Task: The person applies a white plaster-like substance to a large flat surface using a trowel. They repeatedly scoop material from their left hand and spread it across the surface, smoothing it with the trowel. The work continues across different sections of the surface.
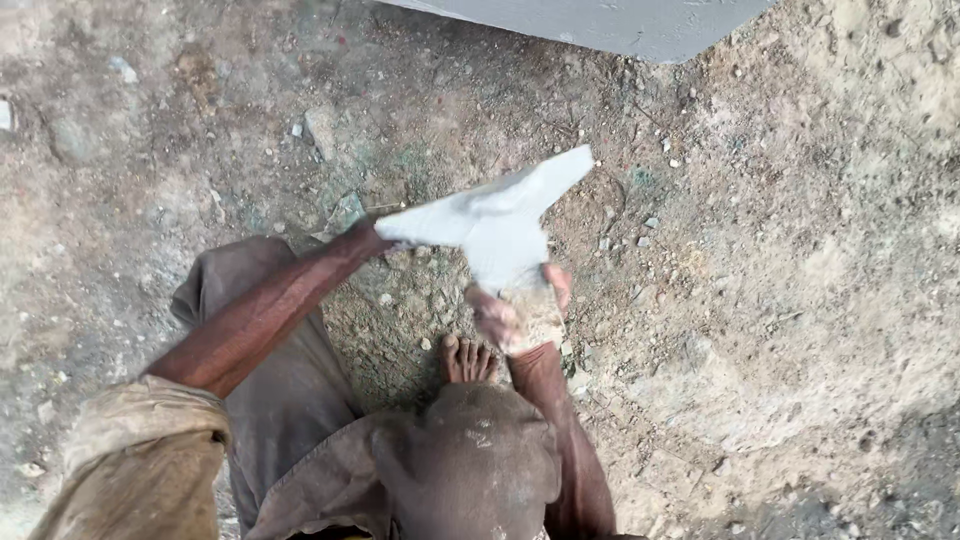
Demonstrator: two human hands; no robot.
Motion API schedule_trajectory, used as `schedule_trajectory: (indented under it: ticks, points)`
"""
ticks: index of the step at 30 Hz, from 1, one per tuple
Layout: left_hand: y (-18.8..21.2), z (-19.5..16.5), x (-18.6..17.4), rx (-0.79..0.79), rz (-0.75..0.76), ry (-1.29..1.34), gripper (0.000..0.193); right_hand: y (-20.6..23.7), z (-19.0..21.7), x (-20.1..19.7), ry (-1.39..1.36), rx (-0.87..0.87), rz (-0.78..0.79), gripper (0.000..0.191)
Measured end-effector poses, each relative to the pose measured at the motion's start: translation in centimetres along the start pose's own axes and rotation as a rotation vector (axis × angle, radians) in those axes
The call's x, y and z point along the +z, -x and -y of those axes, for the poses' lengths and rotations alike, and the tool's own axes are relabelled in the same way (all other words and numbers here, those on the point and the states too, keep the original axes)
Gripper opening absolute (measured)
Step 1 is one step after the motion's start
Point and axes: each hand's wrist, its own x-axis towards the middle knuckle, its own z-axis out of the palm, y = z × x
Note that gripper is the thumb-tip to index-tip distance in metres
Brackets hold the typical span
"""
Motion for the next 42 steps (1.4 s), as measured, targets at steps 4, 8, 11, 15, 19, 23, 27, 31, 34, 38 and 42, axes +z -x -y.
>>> schedule_trajectory:
  ticks: [4,8,11,15,19,23,27,31,34,38,42]
  points:
    - [3.6,-0.5,-1.0,0.027,-0.197,0.237,0.103,0.1,7.6,-0.5,0.735,-0.765,-0.740,0.050]
    - [6.7,-0.9,-1.3,0.056,-0.339,0.304,0.101,-2.0,16.3,-2.6,1.329,-1.148,-1.099,0.086]
    - [8.0,-0.2,-1.0,0.064,-0.349,0.384,0.095,-3.0,19.9,-4.3,1.390,-1.246,-1.220,0.088]
    - [9.4,1.3,-0.7,0.086,-0.342,0.503,0.087,-4.3,22.1,-5.8,1.432,-1.361,-1.277,0.084]
    - [11.0,2.3,-1.0,0.053,-0.356,0.562,0.084,-5.0,23.0,-6.2,1.481,-1.450,-1.160,0.083]
    - [12.9,2.7,-1.4,0.060,-0.370,0.606,0.082,-6.7,23.3,-6.3,1.496,-1.466,-1.260,0.092]
    - [14.1,2.4,-1.7,0.089,-0.407,0.692,0.081,-10.8,21.5,-8.1,1.403,-1.441,-1.271,0.097]
    - [14.3,1.4,-2.1,0.124,-0.389,0.701,0.079,-12.7,17.1,-10.5,1.475,-1.287,-1.300,0.096]
    - [14.4,0.6,-2.1,0.199,-0.355,0.773,0.080,-10.3,15.3,-9.9,1.469,-1.226,-1.187,0.098]
    - [14.7,0.1,-2.4,0.235,-0.344,0.756,0.079,-7.3,17.1,-6.2,1.460,-1.364,-1.250,0.093]
    - [15.1,0.6,-2.8,0.239,-0.339,0.788,0.079,-10.1,19.3,-4.3,1.323,-1.413,-1.259,0.095]
